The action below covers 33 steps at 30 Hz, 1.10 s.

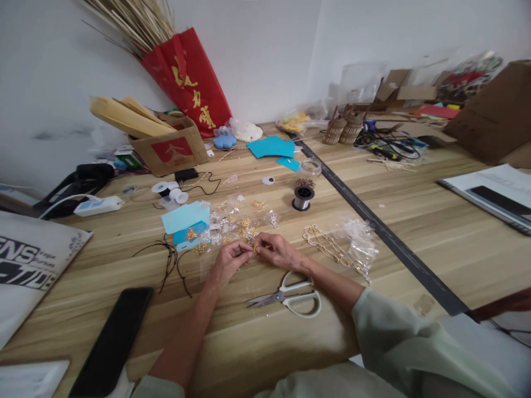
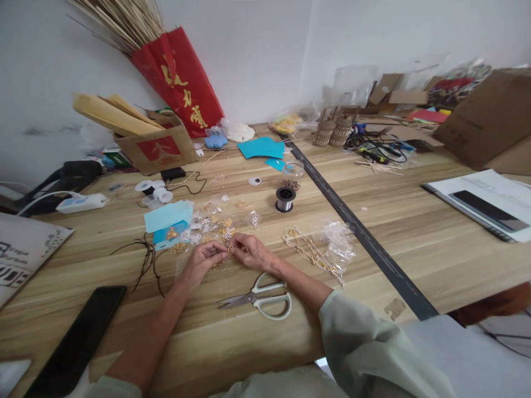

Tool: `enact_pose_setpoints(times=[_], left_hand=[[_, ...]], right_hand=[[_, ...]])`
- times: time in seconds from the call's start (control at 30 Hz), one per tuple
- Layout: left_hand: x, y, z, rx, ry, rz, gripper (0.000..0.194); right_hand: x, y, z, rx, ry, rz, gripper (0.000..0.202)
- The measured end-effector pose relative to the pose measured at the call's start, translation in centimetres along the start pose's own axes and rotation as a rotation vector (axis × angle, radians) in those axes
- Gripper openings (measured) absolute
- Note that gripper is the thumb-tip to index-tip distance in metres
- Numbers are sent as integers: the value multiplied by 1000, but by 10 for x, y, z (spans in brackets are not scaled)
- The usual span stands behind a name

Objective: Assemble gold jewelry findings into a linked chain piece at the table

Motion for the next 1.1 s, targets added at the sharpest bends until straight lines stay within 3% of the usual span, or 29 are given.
enact_pose_setpoints(times=[0.33,0.6,0.9,1.1], left_hand=[[1,1,-2,40,-55,42,12],[3,1,-1,63,25,-10,16],[-2,-2,7,103,48,26,23],[-4,-3,13,136,26,61,22]], right_hand=[[2,0,1,29,86,-63,6],[6,1,5,93,139,-171,7],[6,-1,6,137,-99,-41,10],[2,-1,8,168,-135,13,8]])
Point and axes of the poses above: each hand's wrist, its own y-axis away from the middle knuckle, its own z-axis out of the palm, x = y × z, the point moved 1 cm from there along -y, towards the middle knuckle, and after that the axes turned 10 degrees about -y, right-handed, at the moved point
